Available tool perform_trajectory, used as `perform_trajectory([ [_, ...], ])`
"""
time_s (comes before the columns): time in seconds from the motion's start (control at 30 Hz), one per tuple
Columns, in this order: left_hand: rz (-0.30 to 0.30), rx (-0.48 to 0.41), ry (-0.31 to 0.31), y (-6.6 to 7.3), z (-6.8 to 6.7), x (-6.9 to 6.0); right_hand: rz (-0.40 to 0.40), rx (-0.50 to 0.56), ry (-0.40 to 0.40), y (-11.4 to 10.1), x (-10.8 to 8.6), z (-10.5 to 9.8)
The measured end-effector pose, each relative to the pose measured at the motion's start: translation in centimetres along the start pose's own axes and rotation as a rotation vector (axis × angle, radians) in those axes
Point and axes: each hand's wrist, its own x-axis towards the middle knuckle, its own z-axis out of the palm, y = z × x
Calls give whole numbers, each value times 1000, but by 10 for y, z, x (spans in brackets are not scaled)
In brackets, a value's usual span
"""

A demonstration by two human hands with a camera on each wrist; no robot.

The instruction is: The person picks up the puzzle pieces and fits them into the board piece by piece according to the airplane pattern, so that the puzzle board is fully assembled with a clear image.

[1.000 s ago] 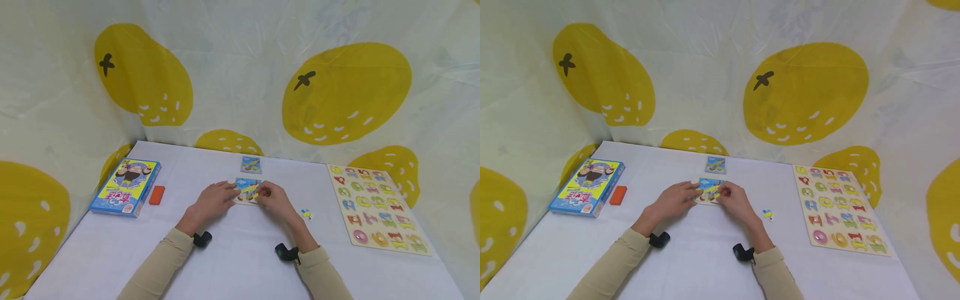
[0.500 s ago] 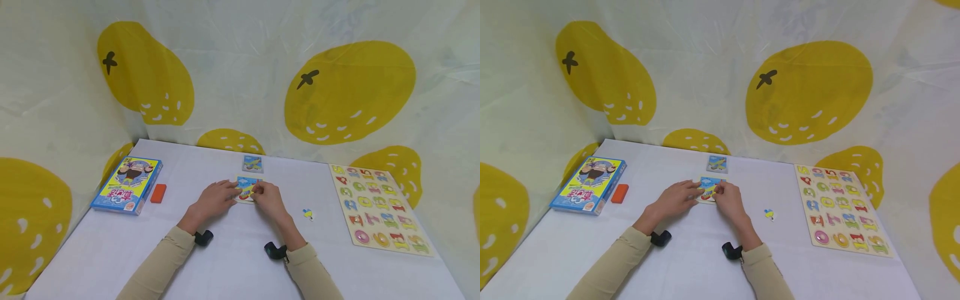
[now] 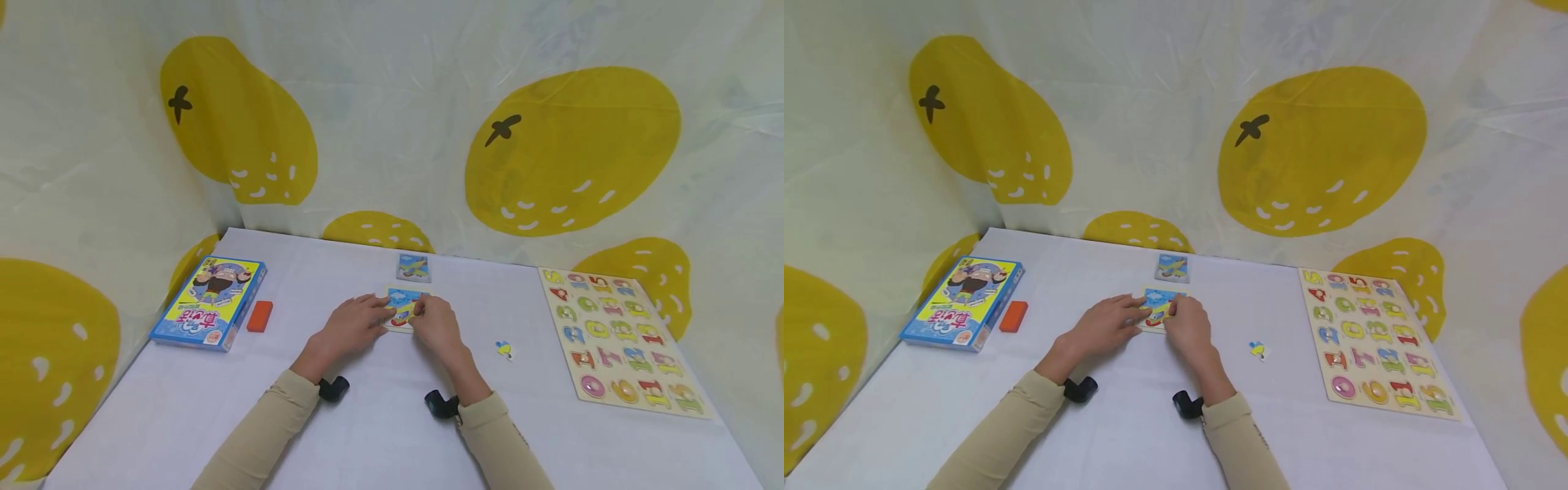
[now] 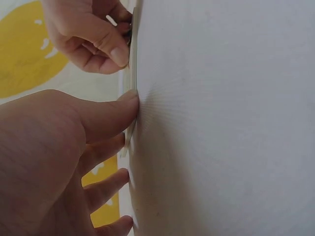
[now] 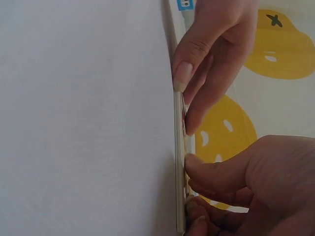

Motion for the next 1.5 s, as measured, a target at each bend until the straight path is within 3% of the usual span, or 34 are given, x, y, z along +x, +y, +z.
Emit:
perform_trajectory([
  [0.13,1,-1,0,0,-1,-1,-8,10,-7,5,2,1],
  [0.43,0,-3,-12,1,-1,-2,-67,89,-108,17,5,-6],
  [0.87,5,-41,-47,3,-2,-2,-5,104,-86,17,2,-8],
  [1.23,58,29,-62,5,-3,-6,24,133,-84,22,2,-6],
  [1.5,40,64,-50,12,-4,-8,-24,150,-88,26,3,-9],
])
